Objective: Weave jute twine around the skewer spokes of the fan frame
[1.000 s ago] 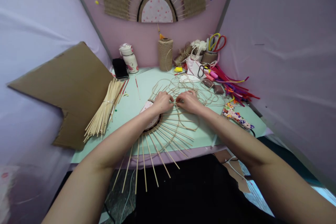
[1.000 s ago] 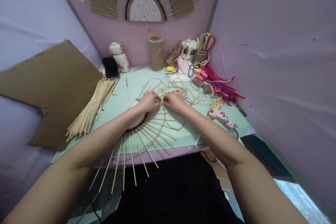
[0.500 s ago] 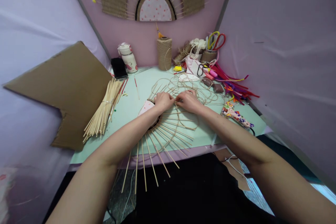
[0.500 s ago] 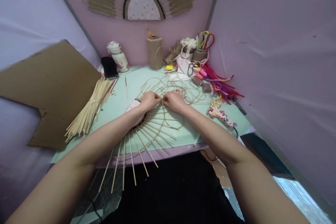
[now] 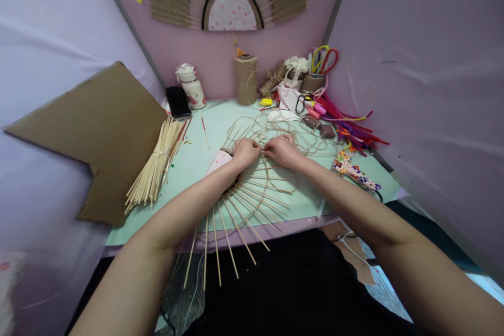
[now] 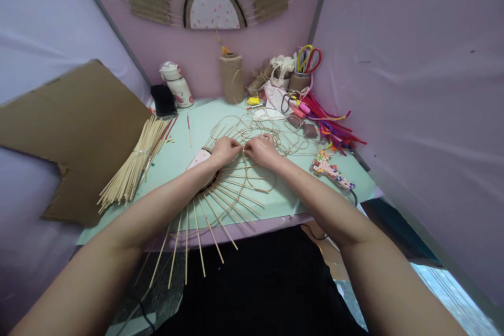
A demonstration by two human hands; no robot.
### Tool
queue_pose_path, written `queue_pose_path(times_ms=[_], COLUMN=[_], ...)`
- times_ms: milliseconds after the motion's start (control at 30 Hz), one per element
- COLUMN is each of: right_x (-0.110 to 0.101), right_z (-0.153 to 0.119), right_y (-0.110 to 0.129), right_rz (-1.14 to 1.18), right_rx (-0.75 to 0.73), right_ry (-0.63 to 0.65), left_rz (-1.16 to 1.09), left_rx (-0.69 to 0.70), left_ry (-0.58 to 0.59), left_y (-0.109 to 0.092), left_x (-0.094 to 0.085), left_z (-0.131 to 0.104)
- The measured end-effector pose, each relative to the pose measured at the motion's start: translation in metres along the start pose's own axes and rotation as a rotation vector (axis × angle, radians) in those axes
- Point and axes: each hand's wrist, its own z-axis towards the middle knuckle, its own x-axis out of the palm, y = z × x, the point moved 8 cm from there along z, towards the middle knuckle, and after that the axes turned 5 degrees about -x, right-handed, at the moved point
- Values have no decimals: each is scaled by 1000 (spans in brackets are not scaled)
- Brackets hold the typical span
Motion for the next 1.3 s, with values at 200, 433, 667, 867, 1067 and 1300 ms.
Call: queue_pose_path(times_ms=[200,433,667,867,1067,1300], right_x=[1,0,-1,3,8,8], right_z=[0,0,-3,-3,-3,-9], right_y=[-1,-1,-5,-3,-7,-3], right_rz=[-15,-55,-33,18,38,6], right_rx=[12,27,73,42,22,-58], right_ry=[39,20,31,58,35,50], left_rz=[0,86,293,206,-54,-1], left_rx=[2,-9,-58,-294,-372,-322], left_ry=[2,69,119,318,345,362], left_y=[1,-7,35,99,118,120], left_x=[0,-4,-67,-79,-63,-59], left_z=[-2,-6,-20,-53,-52,-43])
